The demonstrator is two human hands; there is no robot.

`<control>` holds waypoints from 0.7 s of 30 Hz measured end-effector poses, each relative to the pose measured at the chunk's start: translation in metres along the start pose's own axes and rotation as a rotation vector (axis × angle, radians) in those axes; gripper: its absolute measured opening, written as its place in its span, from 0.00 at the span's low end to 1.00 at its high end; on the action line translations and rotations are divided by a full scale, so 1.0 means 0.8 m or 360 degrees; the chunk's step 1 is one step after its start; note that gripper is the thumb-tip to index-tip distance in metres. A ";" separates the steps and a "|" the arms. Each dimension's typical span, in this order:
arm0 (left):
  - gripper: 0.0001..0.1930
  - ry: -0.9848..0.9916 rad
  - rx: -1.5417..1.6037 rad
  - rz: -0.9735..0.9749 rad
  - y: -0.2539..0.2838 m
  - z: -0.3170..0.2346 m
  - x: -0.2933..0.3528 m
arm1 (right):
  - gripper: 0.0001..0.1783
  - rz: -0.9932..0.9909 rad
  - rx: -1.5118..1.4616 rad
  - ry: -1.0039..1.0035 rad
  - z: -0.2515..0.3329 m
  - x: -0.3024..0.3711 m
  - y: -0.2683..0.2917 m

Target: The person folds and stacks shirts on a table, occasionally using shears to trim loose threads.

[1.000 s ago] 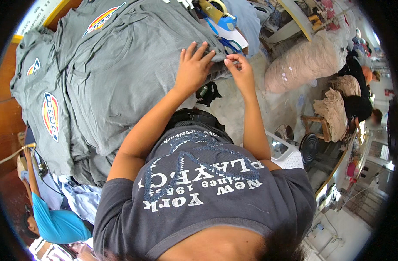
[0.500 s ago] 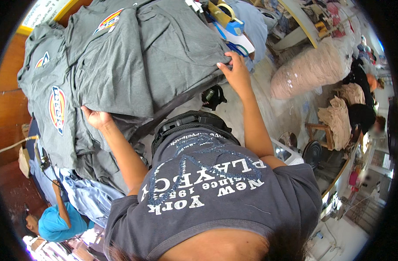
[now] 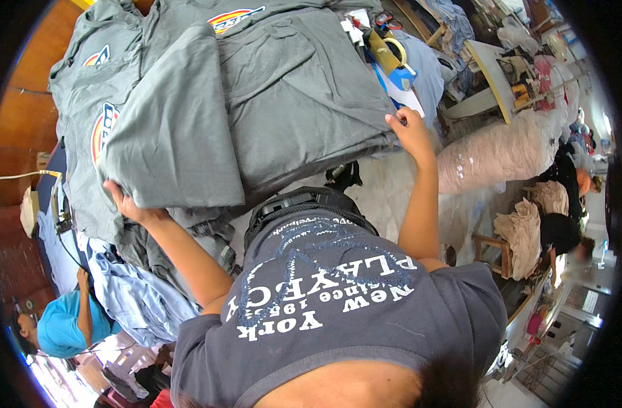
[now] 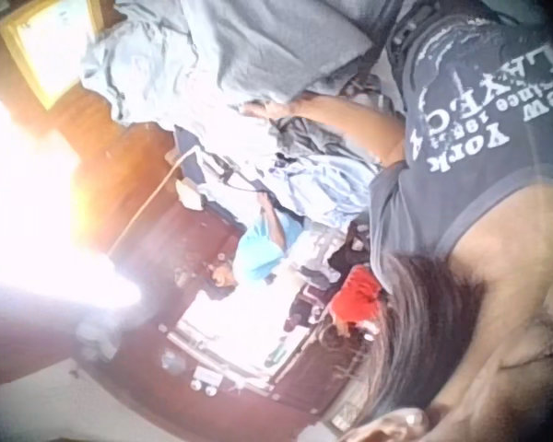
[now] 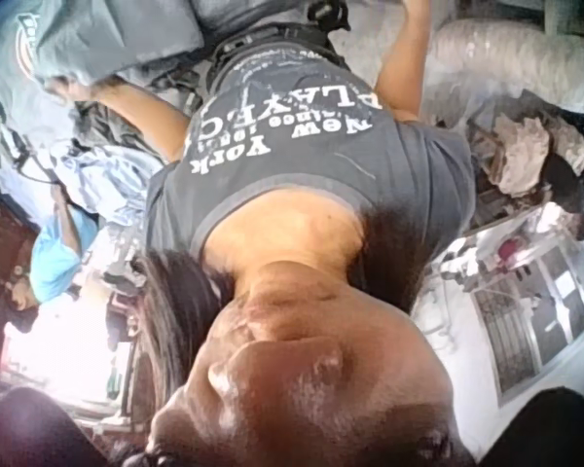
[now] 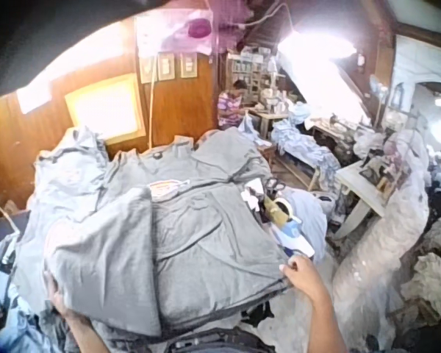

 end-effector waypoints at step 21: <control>0.26 -0.0053 -0.0084 0.0033 0.061 0.046 0.076 | 0.16 0.1258 -0.1553 0.1501 0.474 0.174 -0.237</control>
Point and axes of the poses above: each hand's wrist, its own x-axis away from the middle knuckle, its own y-axis out of the back of the hand, z = x × y, the point moved 7 cm from there along -x, towards the middle knuckle, and after that the axes turned 5 degrees about x, right-handed, at the moved point
